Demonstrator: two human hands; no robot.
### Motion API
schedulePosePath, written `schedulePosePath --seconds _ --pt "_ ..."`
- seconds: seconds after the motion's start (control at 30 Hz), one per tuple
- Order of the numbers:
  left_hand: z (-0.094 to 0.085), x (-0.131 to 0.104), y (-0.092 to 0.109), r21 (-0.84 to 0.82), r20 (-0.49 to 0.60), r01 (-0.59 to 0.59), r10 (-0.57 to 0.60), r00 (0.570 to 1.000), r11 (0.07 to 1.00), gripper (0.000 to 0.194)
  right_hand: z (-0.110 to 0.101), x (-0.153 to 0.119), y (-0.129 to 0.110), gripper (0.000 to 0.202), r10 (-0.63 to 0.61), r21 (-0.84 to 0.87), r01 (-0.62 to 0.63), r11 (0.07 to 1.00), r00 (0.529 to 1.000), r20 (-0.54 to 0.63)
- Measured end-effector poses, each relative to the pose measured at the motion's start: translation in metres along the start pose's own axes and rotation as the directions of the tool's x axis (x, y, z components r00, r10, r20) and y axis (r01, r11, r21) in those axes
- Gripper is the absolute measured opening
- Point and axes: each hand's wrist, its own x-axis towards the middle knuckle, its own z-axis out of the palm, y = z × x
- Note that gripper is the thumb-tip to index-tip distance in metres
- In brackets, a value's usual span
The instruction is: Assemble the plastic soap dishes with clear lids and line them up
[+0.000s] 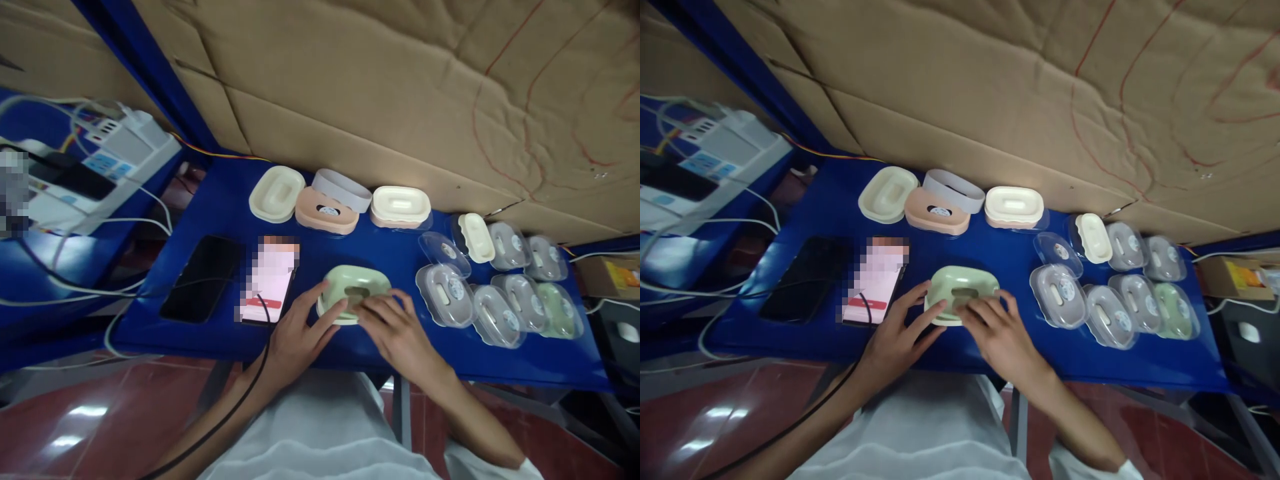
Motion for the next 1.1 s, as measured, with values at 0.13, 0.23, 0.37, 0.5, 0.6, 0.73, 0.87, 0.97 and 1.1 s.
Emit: schedulePosePath --seconds 0.13,0.23,0.37,0.5,0.6,0.73,0.87,0.97,1.1 --pt "0.002 0.002 -0.001 -0.006 0.055 -0.014 0.014 0.998 1.000 0.040 0.024 -0.013 -0.012 0.054 0.024 0.073 -0.017 0.997 0.995 -0.096" --pt "0.002 0.001 -0.001 -0.014 0.073 -0.041 0.042 0.996 0.999 0.040 0.034 -0.018 -0.008 0.055 0.012 0.094 0.000 0.996 0.992 -0.125" --pt "0.003 -0.002 -0.002 -0.004 0.062 -0.084 0.084 0.995 0.996 0.034 0.033 -0.022 -0.007 0.048 -0.022 0.037 0.026 0.999 0.993 -0.114" --pt "0.005 -0.005 -0.001 0.027 0.082 -0.121 0.119 0.990 0.992 0.036 0.029 -0.026 -0.004 0.045 -0.050 0.020 0.054 0.998 0.987 -0.151" --pt "0.006 -0.006 0.000 0.045 0.102 -0.131 0.125 0.987 0.990 0.037 0.030 -0.028 0.001 0.044 -0.037 0.052 0.047 0.998 0.985 -0.171" --pt "0.007 -0.006 -0.002 0.080 0.147 -0.130 0.117 0.982 0.988 0.040 0.039 -0.025 -0.002 0.048 -0.075 0.002 0.077 0.997 0.977 -0.199" --pt "0.007 -0.005 -0.004 0.079 0.152 -0.140 0.126 0.980 0.987 0.041 0.038 -0.026 -0.003 0.042 -0.096 -0.054 0.089 0.995 0.980 -0.171" --pt "0.005 -0.003 -0.003 0.041 0.155 -0.121 0.113 0.981 0.992 0.041 0.016 -0.028 0.019 0.042 -0.034 -0.105 0.016 0.994 0.984 -0.176" --pt "0.003 0.001 0.000 -0.088 0.132 -0.041 0.052 0.990 0.995 0.029 -0.026 -0.018 0.071 0.044 0.306 -0.215 -0.374 0.902 0.906 -0.291"
